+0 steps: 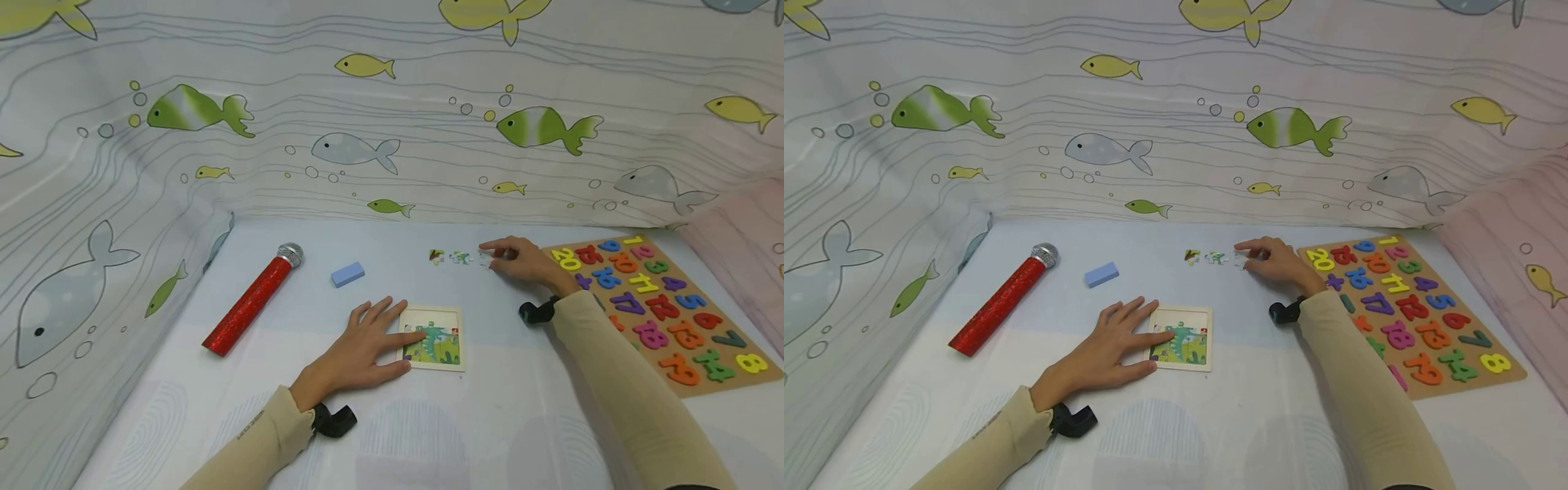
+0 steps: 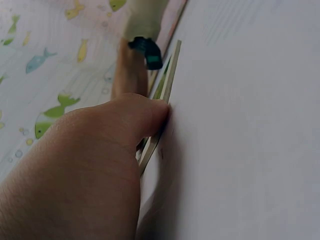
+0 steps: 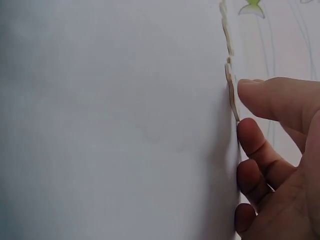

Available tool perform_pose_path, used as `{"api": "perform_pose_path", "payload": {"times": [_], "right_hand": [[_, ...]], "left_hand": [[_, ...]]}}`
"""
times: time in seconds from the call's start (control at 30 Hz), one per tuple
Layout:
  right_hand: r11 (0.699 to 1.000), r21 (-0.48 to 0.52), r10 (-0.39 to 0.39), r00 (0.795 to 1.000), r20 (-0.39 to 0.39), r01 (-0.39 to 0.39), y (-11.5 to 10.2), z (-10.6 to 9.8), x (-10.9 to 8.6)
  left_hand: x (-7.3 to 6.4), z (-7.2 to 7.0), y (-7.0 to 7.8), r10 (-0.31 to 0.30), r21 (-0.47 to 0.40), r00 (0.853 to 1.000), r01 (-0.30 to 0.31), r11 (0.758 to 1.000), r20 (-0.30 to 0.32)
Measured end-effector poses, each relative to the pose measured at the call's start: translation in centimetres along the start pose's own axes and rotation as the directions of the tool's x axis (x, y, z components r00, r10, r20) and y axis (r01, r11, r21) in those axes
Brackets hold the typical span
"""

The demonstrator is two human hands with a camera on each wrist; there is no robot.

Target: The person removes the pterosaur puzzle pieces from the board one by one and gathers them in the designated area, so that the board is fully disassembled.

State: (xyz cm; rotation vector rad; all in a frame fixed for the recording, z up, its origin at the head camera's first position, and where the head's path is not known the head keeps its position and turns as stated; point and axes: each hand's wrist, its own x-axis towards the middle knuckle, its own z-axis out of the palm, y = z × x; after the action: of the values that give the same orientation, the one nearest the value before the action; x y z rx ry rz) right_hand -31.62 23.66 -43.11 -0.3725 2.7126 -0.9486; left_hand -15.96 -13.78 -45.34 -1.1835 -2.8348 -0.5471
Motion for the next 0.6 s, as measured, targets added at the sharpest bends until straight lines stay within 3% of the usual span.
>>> {"api": "perform_pose_path", "payload": {"times": [0.23,0.43,0.53,0.6], "right_hand": [[0.996,0.094,0.012,0.992,-0.122,0.000,-0.1,0.0,-1.0],[0.988,0.130,-0.041,0.957,-0.287,0.081,-0.4,0.9,-1.5],[0.980,0.172,-0.047,0.953,-0.298,0.102,-1.3,1.5,-2.0],[0.972,0.200,-0.068,0.962,-0.264,0.124,-2.2,1.9,-2.5]], "left_hand": [[0.1,0.0,0.0,0.011,0.012,1.000,-0.010,1.000,-0.003],[0.0,-0.1,0.0,0.006,0.019,1.000,-0.006,1.000,0.008],[0.0,-0.1,0.1,0.001,0.017,1.000,-0.002,1.000,0.012],[0.0,-0.2,0.1,-0.002,0.018,1.000,0.001,1.000,0.016]]}}
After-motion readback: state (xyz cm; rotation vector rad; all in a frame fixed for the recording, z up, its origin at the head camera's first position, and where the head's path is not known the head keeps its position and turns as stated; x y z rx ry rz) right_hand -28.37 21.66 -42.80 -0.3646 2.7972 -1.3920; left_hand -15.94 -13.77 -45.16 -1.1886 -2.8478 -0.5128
